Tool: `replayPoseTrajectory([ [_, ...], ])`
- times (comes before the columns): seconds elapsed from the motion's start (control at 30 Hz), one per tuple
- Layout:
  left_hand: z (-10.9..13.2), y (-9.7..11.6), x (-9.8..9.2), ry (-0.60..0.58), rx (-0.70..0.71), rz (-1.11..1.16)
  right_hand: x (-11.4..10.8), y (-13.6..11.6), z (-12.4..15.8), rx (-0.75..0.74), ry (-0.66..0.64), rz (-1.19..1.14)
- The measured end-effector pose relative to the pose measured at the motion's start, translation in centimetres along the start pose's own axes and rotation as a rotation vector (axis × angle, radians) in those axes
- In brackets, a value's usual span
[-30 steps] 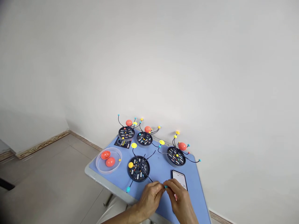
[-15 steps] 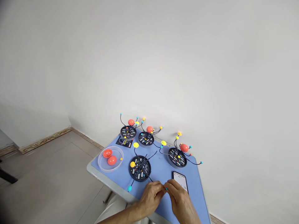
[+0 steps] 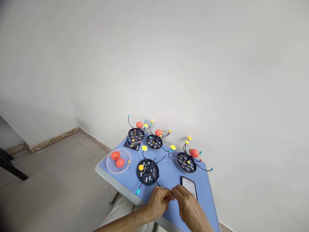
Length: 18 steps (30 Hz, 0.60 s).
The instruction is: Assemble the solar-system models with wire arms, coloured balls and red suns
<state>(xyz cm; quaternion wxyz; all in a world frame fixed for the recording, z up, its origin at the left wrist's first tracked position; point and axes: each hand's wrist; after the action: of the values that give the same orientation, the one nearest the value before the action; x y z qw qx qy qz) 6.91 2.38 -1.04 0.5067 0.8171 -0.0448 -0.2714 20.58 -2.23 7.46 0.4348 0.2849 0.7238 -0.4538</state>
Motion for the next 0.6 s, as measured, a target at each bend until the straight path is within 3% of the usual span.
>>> replayPoseTrajectory([
  [0.23,0.0,-0.3,0.1,0.002,-0.003,-0.016,0.7,0.9,-0.2,0.100,-0.080,0.137],
  [0.4,0.1,-0.3,0.1,0.024,0.000,-0.025,0.7,0.8,-0.4,0.196,-0.083,0.053],
  [0.6,0.3,-0.3,0.3,0.048,0.021,-0.038,1.1,0.9,-0.3,0.193,-0.076,0.141],
])
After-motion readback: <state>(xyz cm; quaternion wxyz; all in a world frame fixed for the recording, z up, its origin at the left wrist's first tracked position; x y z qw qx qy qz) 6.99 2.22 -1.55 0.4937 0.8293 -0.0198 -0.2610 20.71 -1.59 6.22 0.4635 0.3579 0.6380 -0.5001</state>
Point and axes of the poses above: each hand's wrist, its own z-axis away from the middle knuckle, its own x-axis out of the palm, y = z × x, and after that the axes turned 11 degrees about -z, right-handed
